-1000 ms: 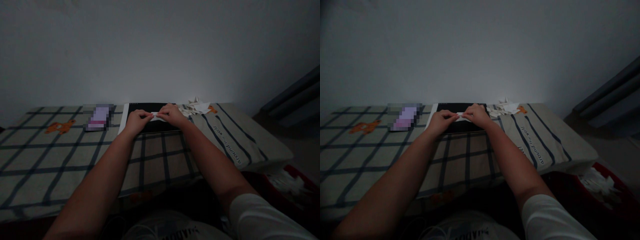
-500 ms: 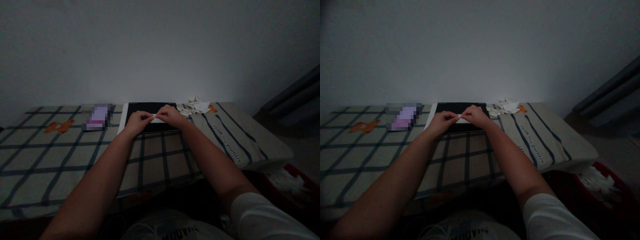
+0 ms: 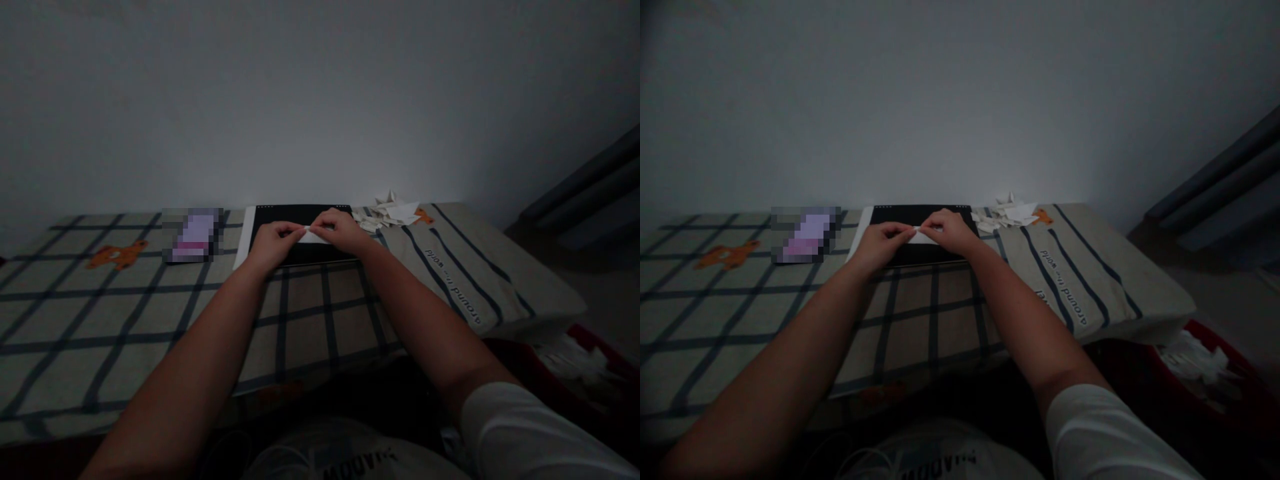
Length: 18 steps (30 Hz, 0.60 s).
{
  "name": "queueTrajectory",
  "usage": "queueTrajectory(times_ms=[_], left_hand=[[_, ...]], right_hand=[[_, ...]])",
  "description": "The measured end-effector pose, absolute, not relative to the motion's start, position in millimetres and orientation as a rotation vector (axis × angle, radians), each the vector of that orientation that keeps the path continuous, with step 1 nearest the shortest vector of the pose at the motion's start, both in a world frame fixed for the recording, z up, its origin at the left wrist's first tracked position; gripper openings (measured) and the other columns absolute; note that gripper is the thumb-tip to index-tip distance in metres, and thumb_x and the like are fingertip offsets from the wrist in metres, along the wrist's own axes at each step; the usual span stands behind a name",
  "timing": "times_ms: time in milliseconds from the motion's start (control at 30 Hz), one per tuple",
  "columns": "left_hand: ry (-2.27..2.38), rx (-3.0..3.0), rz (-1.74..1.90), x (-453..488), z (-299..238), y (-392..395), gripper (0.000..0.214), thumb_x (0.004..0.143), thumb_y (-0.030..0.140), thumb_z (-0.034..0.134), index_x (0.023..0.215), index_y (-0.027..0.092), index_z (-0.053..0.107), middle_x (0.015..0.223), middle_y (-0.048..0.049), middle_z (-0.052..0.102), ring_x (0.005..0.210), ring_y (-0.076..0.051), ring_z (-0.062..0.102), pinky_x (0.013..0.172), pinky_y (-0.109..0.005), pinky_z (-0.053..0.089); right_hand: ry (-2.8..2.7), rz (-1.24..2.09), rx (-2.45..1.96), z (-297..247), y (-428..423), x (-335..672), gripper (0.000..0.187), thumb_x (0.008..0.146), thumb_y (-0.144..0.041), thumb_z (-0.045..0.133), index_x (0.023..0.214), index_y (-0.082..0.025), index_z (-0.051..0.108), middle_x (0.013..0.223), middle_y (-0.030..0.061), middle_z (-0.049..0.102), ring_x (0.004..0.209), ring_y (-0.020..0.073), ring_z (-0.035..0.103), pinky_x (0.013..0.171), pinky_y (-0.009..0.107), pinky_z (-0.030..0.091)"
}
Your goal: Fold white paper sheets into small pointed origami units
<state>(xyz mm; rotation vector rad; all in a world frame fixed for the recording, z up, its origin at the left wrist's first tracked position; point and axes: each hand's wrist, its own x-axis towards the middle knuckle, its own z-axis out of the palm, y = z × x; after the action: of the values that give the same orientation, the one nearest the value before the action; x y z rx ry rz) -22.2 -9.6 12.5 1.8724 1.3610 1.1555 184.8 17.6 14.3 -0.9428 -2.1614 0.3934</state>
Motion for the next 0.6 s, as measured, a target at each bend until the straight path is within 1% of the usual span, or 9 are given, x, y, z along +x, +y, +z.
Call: queueTrajectory(times_ms=[133, 333, 500, 600], left_hand=[[1.378, 1.820, 1.237, -19.4, 12.6, -10.5, 0.029, 0.079, 0.047, 0.070, 0.087, 0.020, 0.080, 0.088, -0.0060, 0.078, 0.084, -0.024, 0.068, 0.080, -0.037, 0.052], [1.404, 1.769, 1.336, -16.4, 11.8, -11.4, 0.021, 0.077, 0.041, 0.072, 0.084, 0.022, 0.079, 0.093, -0.0056, 0.078, 0.093, -0.026, 0.070, 0.091, -0.039, 0.053], [1.431, 1.701, 1.321, -15.2, 11.6, -11.5, 0.027, 0.076, 0.043, 0.073, 0.088, 0.020, 0.079, 0.093, -0.0074, 0.079, 0.091, -0.026, 0.070, 0.086, -0.039, 0.053], [1.433, 1.694, 1.284, -16.1, 11.3, -10.9, 0.028, 0.075, 0.044, 0.074, 0.088, 0.019, 0.079, 0.091, -0.0073, 0.079, 0.088, -0.026, 0.070, 0.084, -0.039, 0.053]], right_hand=[[-2.102, 0.372, -0.985, 16.2, 16.3, 182.3, 0.023, 0.090, -0.036, 0.062, 0.080, -0.020, 0.075, 0.085, 0.0041, 0.073, 0.088, 0.0197, 0.060, 0.086, 0.035, 0.042], [-2.047, 0.369, -1.070, 16.6, 15.5, 177.4, 0.024, 0.090, -0.038, 0.063, 0.081, -0.022, 0.077, 0.085, 0.0040, 0.074, 0.089, 0.0207, 0.061, 0.086, 0.037, 0.043], [-2.012, 0.389, -1.090, 16.8, 15.2, 174.7, 0.021, 0.090, -0.036, 0.064, 0.081, -0.023, 0.078, 0.086, 0.0044, 0.075, 0.090, 0.0211, 0.061, 0.086, 0.037, 0.044], [-2.028, 0.452, -1.070, 17.3, 15.0, 175.9, 0.019, 0.088, -0.033, 0.064, 0.084, -0.022, 0.078, 0.087, 0.0045, 0.075, 0.089, 0.0201, 0.062, 0.085, 0.035, 0.045]])
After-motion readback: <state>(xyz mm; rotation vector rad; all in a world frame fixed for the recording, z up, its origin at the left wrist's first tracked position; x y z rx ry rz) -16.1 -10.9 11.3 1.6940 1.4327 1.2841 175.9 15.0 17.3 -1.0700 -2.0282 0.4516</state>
